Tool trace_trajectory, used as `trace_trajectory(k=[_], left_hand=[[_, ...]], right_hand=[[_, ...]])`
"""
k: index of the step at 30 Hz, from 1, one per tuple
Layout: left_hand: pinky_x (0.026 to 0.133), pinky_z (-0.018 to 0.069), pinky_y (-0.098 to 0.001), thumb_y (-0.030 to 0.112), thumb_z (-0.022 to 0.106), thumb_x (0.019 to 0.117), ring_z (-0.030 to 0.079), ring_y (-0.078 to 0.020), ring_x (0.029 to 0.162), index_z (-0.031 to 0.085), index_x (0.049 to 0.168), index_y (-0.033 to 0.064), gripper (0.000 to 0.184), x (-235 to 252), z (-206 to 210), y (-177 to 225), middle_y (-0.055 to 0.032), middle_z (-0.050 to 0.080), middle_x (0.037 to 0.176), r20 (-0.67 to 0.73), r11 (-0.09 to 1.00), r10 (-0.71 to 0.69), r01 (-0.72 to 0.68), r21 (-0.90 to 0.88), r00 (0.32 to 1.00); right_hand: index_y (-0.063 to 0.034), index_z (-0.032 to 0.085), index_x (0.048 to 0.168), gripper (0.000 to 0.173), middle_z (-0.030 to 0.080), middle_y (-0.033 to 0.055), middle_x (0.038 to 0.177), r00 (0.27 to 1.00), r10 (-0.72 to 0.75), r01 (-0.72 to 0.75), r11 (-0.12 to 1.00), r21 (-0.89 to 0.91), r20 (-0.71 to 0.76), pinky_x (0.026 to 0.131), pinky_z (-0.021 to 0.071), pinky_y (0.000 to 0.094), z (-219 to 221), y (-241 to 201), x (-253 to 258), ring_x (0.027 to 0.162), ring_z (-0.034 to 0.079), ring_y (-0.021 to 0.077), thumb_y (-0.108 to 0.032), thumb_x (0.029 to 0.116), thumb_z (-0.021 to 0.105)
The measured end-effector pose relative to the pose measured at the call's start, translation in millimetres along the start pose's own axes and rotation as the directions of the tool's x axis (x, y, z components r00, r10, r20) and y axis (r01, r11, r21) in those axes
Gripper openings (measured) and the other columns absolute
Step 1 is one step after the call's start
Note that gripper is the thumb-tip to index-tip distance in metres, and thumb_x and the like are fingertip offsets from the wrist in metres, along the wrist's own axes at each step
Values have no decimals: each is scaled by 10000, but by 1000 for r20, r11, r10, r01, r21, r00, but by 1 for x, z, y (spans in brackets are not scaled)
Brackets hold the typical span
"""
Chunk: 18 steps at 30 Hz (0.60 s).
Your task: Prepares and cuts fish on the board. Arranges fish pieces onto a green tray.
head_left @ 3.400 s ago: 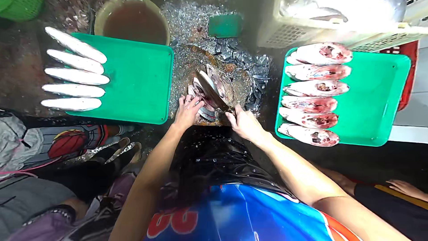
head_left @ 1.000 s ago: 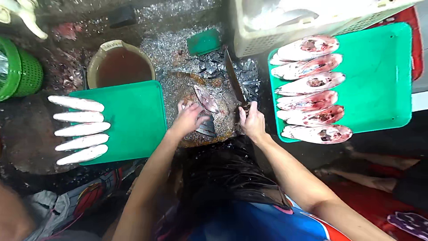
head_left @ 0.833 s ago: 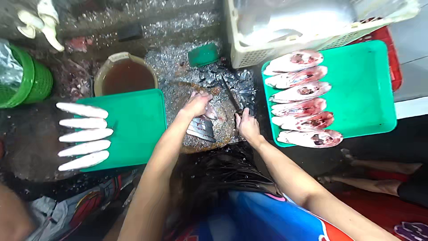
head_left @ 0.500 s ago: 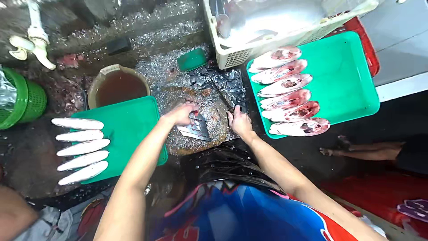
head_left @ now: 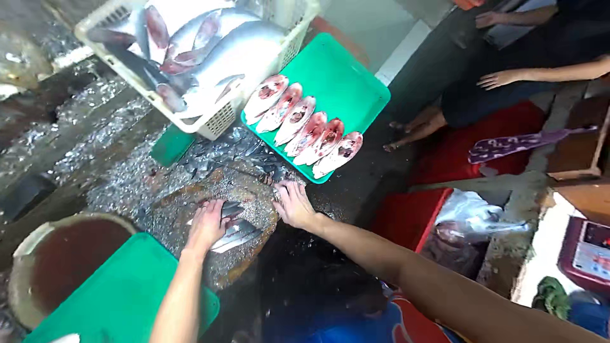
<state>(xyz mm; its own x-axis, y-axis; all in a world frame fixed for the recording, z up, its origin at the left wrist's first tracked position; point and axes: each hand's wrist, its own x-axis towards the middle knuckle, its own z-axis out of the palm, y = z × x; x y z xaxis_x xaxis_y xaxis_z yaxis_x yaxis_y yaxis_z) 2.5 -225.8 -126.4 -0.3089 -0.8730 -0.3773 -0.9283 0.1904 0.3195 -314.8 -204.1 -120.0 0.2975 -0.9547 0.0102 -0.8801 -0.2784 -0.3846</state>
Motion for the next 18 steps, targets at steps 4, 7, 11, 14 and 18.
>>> trace_trajectory(k=[4,7,11,14,18], left_hand=[[1014,504,-623,269,699,897,635,-398,1212,501,1451,79,618,5,-3,-4,-208,642,1326,-160,959,-148,102,-266,976],[1064,501,-489,256,697,880,617,-290,1236,476,1443,-10,660,0,-28,11,-215,624,1338,-377,820,-276,11,-573,884],[1021,546,-360,302,667,896,661,-138,1142,533,1398,-13,607,18,-99,120,-135,672,1266,-303,725,-72,-159,-670,950],[950,584,-409,298,582,999,697,-152,1034,568,1376,61,446,64,-135,222,-87,708,1167,-134,733,72,-144,-665,988],[1058,513,-475,344,532,1041,622,-211,1213,613,1348,83,412,115,-150,304,-124,642,1305,-146,789,95,-164,-593,985]], right_hand=[[-94,605,1377,480,615,137,1375,986,-149,164,956,242,-79,1135,462,443,-29,2,-23,1340,548,273,-410,1018,567],[-67,629,1329,441,683,107,1234,968,-193,246,846,473,-158,1059,532,355,-68,0,-19,1192,643,191,-373,1011,617],[-39,411,1514,653,657,140,1280,986,-78,-80,551,831,147,902,609,373,-137,7,14,1047,702,185,-380,1009,645],[-90,315,1540,629,645,161,1295,968,51,-249,157,956,244,788,665,454,-165,38,37,985,736,269,-230,1020,641],[-85,312,1542,529,654,169,1211,952,203,-209,-112,972,228,737,641,443,-181,105,47,902,719,277,-217,1077,527]])
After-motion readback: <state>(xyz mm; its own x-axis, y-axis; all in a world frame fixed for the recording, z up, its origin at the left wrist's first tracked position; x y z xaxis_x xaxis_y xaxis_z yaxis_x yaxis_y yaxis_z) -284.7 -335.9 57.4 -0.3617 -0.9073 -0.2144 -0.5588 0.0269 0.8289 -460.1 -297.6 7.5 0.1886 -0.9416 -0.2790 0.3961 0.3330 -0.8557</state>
